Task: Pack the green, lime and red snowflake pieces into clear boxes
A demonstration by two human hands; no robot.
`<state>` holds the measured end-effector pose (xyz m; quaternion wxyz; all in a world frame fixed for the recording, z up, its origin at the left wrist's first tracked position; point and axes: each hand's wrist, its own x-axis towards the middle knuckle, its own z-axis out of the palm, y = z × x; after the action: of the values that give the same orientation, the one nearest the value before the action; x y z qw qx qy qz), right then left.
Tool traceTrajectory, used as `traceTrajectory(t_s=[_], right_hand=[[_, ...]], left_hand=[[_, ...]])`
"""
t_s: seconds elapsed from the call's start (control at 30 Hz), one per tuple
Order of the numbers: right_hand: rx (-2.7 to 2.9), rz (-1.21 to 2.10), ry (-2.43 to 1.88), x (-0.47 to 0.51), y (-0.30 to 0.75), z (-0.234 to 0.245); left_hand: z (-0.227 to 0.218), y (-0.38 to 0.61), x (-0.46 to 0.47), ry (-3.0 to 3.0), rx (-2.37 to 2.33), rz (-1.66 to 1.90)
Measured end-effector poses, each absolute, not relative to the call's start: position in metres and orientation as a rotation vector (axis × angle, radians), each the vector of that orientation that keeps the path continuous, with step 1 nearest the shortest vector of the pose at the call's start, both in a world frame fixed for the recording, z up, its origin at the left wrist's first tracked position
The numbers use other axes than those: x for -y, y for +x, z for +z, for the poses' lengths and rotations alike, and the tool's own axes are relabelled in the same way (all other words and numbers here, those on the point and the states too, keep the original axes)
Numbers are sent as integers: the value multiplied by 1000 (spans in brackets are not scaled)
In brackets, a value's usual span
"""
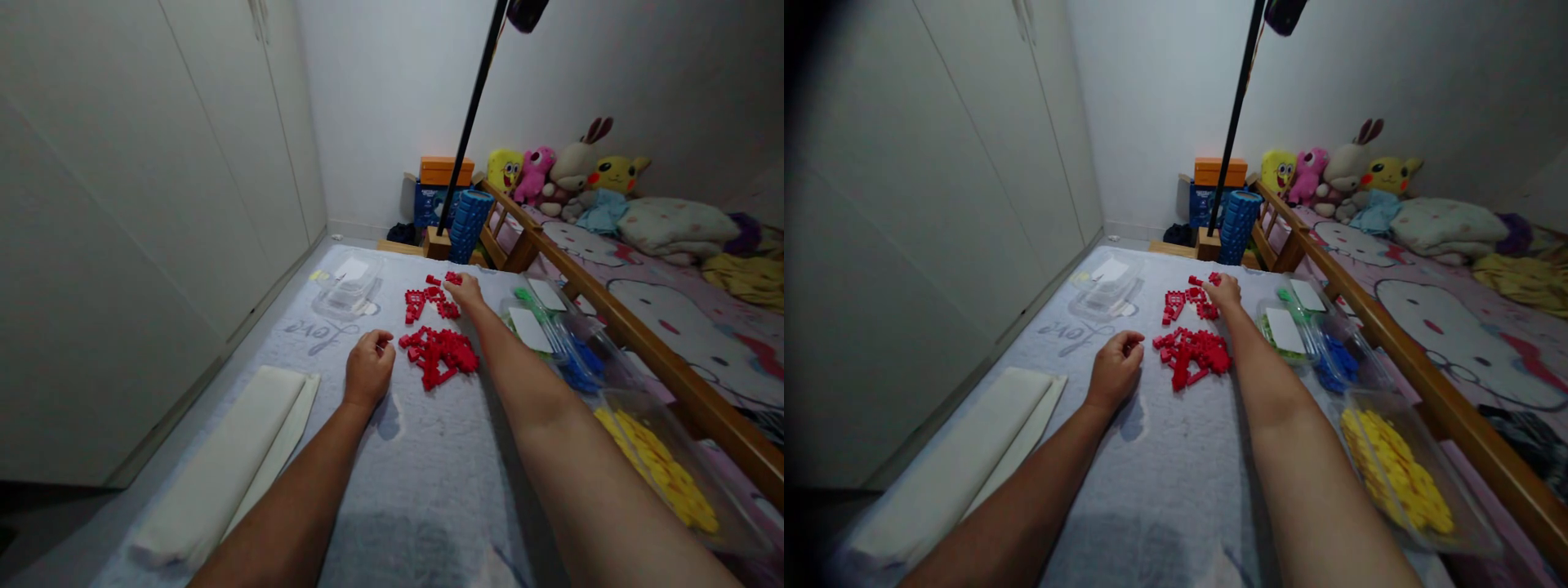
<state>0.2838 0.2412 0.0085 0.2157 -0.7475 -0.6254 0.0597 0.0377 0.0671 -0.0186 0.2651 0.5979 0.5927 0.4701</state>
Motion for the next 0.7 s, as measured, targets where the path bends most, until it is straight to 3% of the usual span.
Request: traceTrajectory(t_s=[0.7], right_hand=[[1816, 233, -2164, -237, 276, 15]], left_hand=[[-19, 39, -67, 1643, -1630, 1229]])
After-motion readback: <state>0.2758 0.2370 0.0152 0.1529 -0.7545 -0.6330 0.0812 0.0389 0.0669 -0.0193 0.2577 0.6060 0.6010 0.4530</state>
